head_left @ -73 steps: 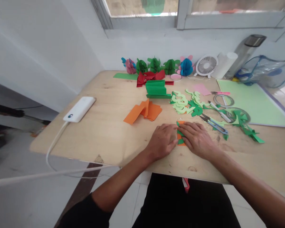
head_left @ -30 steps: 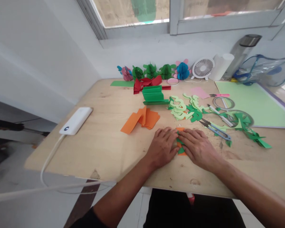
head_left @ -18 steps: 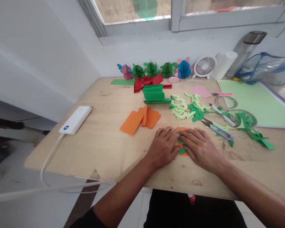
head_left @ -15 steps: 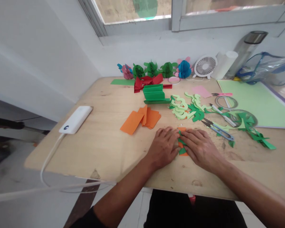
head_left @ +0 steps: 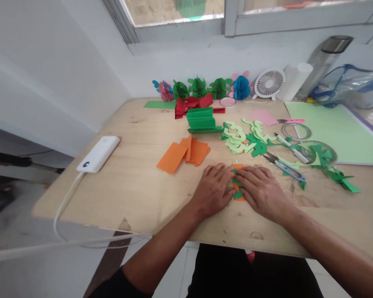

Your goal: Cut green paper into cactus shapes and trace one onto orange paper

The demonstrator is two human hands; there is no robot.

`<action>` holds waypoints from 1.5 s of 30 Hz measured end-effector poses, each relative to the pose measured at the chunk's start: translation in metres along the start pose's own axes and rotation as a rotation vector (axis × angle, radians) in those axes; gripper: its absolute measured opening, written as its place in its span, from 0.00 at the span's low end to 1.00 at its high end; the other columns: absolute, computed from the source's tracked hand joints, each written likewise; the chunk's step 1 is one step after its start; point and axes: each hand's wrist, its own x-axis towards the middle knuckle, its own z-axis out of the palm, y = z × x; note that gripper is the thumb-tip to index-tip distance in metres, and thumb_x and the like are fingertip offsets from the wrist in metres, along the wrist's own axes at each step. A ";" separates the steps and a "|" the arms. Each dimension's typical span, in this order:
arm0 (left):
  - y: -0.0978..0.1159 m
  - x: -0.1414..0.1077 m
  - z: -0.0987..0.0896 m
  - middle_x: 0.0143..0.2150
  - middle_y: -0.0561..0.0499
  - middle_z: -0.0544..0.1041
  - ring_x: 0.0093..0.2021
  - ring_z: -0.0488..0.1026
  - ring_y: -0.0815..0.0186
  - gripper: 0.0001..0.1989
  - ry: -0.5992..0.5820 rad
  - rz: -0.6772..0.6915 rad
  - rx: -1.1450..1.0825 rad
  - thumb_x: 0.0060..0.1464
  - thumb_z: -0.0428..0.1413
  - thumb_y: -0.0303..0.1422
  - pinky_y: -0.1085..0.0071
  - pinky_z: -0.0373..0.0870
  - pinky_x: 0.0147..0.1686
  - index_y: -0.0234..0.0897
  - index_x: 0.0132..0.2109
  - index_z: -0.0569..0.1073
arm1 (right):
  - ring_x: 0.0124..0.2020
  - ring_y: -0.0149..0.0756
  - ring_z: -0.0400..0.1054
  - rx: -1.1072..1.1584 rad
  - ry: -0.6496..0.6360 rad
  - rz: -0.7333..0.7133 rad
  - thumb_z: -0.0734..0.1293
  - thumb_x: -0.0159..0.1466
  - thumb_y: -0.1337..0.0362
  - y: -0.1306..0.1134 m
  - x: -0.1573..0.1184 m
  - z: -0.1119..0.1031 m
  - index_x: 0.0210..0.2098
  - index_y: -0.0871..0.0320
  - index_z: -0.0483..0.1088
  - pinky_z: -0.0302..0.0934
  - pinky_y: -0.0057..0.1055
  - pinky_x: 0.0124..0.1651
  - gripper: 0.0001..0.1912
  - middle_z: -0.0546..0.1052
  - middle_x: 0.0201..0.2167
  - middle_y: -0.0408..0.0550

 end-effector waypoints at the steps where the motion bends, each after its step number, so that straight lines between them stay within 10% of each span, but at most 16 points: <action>1: 0.000 0.000 0.000 0.60 0.41 0.70 0.63 0.60 0.51 0.21 0.001 0.001 -0.001 0.57 0.51 0.37 0.49 0.56 0.59 0.34 0.55 0.67 | 0.55 0.48 0.65 0.000 -0.001 0.002 0.61 0.66 0.66 0.000 0.000 0.000 0.52 0.61 0.72 0.55 0.47 0.55 0.17 0.75 0.53 0.55; 45: 0.002 -0.003 0.003 0.59 0.42 0.71 0.61 0.62 0.51 0.20 0.044 0.019 0.060 0.57 0.50 0.36 0.50 0.58 0.57 0.33 0.54 0.67 | 0.56 0.49 0.63 -0.006 -0.018 -0.010 0.62 0.65 0.67 0.003 -0.001 0.002 0.53 0.62 0.71 0.55 0.48 0.56 0.18 0.74 0.54 0.56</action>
